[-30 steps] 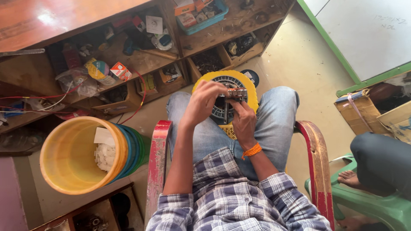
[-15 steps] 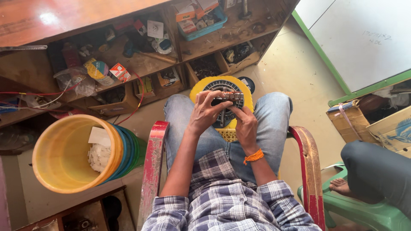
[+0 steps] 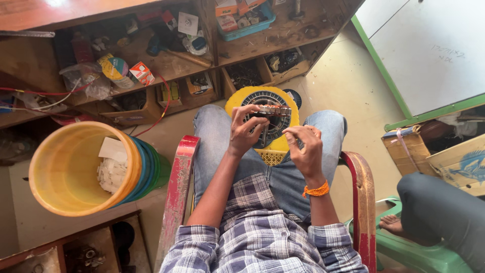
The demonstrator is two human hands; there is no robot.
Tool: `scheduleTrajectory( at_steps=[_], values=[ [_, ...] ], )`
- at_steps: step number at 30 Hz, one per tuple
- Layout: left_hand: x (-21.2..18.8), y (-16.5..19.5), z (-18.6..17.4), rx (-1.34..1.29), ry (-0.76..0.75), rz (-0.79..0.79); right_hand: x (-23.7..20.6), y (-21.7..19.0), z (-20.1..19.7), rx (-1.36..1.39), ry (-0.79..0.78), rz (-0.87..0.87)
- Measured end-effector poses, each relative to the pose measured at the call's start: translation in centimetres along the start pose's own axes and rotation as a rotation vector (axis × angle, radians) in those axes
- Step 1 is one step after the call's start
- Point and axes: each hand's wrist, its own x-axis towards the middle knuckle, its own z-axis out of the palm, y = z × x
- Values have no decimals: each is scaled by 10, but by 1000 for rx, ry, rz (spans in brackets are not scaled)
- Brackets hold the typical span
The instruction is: The person sits on a chair with an electric motor armature on their lap and fits copper wire coils into the armature slots by hand, pressing and adjusting the windings. They turn the armature to reach different sides and continue seating the coils around it.
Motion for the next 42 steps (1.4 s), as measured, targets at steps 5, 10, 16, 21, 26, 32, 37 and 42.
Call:
scheduleTrajectory(
  at_steps=[5,10,16,21,26,32,37,42],
  values=[
    [-10,13,15,75,196,-58,27,-6,-4,283,-139,282],
    [-22,19,31,-193,243,-472,67,1,19,302,-159,295],
    [-29,22,49,-466,315,-716,102,10,40,262,-270,231],
    [-30,17,50,-578,350,-777,112,24,48,224,-350,253],
    [-23,14,48,-585,343,-767,114,50,59,200,-369,240],
    [0,38,27,-157,230,-492,107,79,43,180,-350,434],
    [35,19,-12,59,-87,84,90,84,31,326,-318,546],
    [46,-2,-14,-187,-330,-38,82,84,17,516,-298,624]
  ],
)
